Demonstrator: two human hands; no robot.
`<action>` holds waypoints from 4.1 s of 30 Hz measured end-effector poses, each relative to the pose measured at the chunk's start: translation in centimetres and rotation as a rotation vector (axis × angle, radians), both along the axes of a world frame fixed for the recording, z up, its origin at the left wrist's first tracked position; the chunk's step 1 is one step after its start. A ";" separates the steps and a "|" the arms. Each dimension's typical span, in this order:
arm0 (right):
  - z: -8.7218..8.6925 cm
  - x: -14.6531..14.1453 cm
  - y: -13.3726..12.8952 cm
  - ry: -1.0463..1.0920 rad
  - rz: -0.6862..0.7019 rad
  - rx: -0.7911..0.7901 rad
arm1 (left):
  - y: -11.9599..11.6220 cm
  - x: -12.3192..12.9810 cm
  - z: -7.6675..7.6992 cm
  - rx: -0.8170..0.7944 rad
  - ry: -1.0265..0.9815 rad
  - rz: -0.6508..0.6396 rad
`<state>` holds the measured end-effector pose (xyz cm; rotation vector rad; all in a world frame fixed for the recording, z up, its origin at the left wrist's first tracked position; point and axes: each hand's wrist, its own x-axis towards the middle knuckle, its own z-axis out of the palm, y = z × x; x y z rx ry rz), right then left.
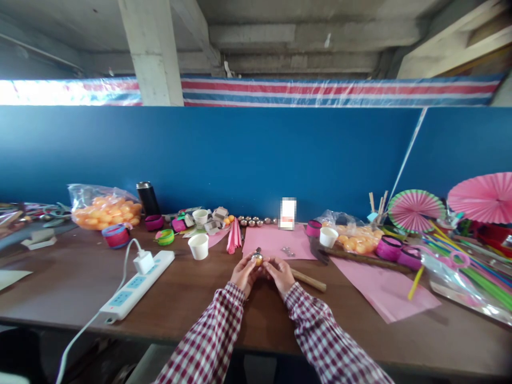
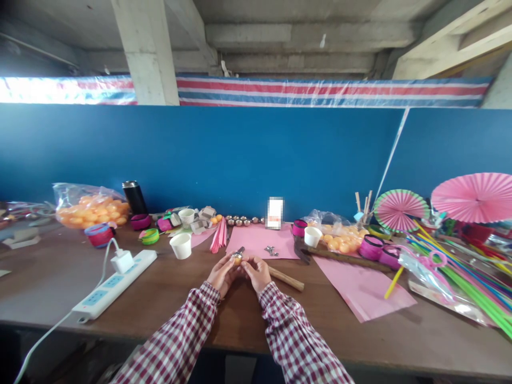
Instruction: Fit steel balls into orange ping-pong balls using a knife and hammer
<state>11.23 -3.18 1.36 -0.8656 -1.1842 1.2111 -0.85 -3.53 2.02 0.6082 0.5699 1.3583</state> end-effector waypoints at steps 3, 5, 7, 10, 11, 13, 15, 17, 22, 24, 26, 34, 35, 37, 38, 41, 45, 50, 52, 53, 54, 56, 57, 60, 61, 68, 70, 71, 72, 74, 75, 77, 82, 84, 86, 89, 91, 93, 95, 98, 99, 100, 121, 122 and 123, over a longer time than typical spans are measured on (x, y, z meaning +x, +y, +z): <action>0.1 0.0 -0.1 -0.001 -0.003 -0.004 | 0.1 0.0 -0.1 0.001 -0.002 0.007; 0.1 0.0 -0.1 -0.001 -0.007 -0.007 | 0.1 0.0 -0.1 0.002 -0.006 0.008; 0.1 0.0 -0.1 -0.001 -0.013 -0.007 | 0.2 0.0 -0.1 -0.003 -0.007 0.008; 0.0 0.0 0.0 0.001 -0.023 0.000 | 0.2 0.0 -0.1 -0.010 -0.001 0.015; -0.1 0.0 0.1 0.002 -0.026 0.003 | 0.1 0.0 -0.1 -0.009 0.001 0.017; -0.1 0.0 0.1 0.002 -0.033 0.008 | 0.1 0.1 -0.1 -0.004 0.002 0.019; -0.2 0.1 0.2 0.000 -0.041 0.013 | 0.0 0.1 -0.1 -0.002 0.004 0.020; -0.2 0.1 0.1 -0.004 -0.049 0.018 | 0.0 0.1 -0.1 0.002 0.008 0.023; -0.1 0.1 0.0 -0.009 -0.058 0.027 | 0.3 0.0 -0.3 0.005 0.012 0.037; 0.0 0.1 -0.1 -0.010 -0.062 0.026 | 0.4 0.0 -0.4 0.008 0.011 0.035; 0.0 0.1 -0.1 -0.010 -0.062 0.023 | 0.4 0.0 -0.4 0.009 0.004 0.039; -0.2 0.0 0.0 0.001 -0.061 0.010 | 0.2 0.2 -0.1 0.002 -0.009 0.062; -0.2 0.0 0.0 0.001 -0.061 0.008 | 0.2 0.2 -0.1 0.005 -0.009 0.058; -0.3 0.1 0.1 0.002 -0.058 0.006 | 0.2 0.2 -0.2 0.006 -0.009 0.046; -0.4 0.1 0.1 0.003 -0.057 0.005 | 0.3 0.2 -0.3 0.007 -0.010 0.040; -0.5 0.2 0.3 0.009 -0.053 -0.001 | 0.3 0.1 -0.4 0.005 -0.020 0.029; -0.6 0.2 0.3 0.013 -0.052 -0.013 | 0.2 0.1 -0.3 0.000 -0.027 0.030; -0.7 0.2 0.3 -0.004 -0.056 -0.011 | 0.1 0.1 0.0 0.006 -0.018 0.035; -0.7 0.2 0.3 -0.011 -0.058 0.004 | 0.1 0.1 0.0 0.011 -0.008 0.042; -0.7 0.2 0.3 -0.016 -0.057 0.013 | 0.0 0.2 0.1 0.012 0.000 0.043; -0.7 0.2 0.4 -0.021 -0.056 0.021 | 0.0 0.2 0.1 0.011 0.009 0.042; -0.6 0.3 0.4 -0.030 -0.049 0.034 | 0.0 0.2 0.0 0.005 0.021 0.040; -0.6 0.3 0.3 -0.033 -0.043 0.040 | 0.0 0.2 0.0 0.000 0.024 0.040; -0.3 0.4 0.3 -0.037 -0.018 0.064 | 0.0 0.2 0.0 -0.001 0.021 0.042; -0.3 0.4 0.2 -0.037 -0.009 0.073 | 0.0 0.3 0.0 0.004 0.019 0.041; -0.1 0.4 0.2 -0.049 0.029 0.113 | 0.3 0.2 -0.4 0.042 0.024 0.016; -0.2 0.4 0.3 -0.061 0.026 0.119 | 0.4 0.2 -0.6 0.052 0.029 0.008; -0.2 0.5 0.3 -0.066 0.022 0.121 | 0.4 0.2 -0.7 0.059 0.030 0.005; -0.2 0.5 0.3 -0.072 0.018 0.122 | 0.5 0.2 -0.7 0.064 0.030 0.004; -0.2 0.5 0.3 -0.081 0.012 0.124 | 0.5 0.2 -0.8 0.070 0.034 0.007; -0.2 0.5 0.3 -0.085 0.010 0.125 | 0.5 0.2 -0.8 0.070 0.037 0.009; -0.2 0.5 0.2 -0.088 0.012 0.126 | 0.5 0.2 -0.8 0.070 0.040 0.011; -0.1 0.5 0.2 -0.093 0.020 0.133 | 0.5 0.2 -0.8 0.074 0.024 0.012; -0.1 0.5 0.2 -0.098 0.020 0.136 | 0.4 0.2 -0.8 0.074 0.025 0.013; -0.1 0.5 0.2 -0.103 0.019 0.139 | 0.4 0.2 -0.7 0.071 0.028 0.015; 0.0 0.5 0.2 -0.116 0.023 0.142 | 0.3 0.2 -0.5 0.068 0.031 0.019; 0.0 0.5 0.2 -0.123 0.023 0.140 | 0.3 0.2 -0.4 0.068 0.033 0.018; -0.1 0.5 0.2 -0.124 0.024 0.137 | 0.3 0.2 -0.5 0.070 0.034 0.017; -0.1 0.6 0.2 -0.120 0.030 0.135 | 0.3 0.2 -0.5 0.068 0.033 0.020; -0.1 0.6 0.2 -0.114 0.044 0.132 | 0.3 0.2 -0.5 0.064 0.033 0.020; -0.1 0.5 0.2 -0.112 0.048 0.131 | 0.3 0.2 -0.5 0.067 0.035 0.019; -0.2 0.5 0.2 -0.110 0.052 0.129 | 0.2 0.2 -0.5 0.071 0.038 0.017; -0.5 0.6 0.4 -0.093 -0.018 0.047 | 0.6 0.5 -0.8 0.097 0.096 0.072; -0.4 0.5 0.4 -0.086 -0.029 0.045 | 0.6 0.5 -0.8 0.092 0.097 0.077; -0.3 0.5 0.4 -0.079 -0.039 0.044 | 0.5 0.6 -0.7 0.089 0.097 0.083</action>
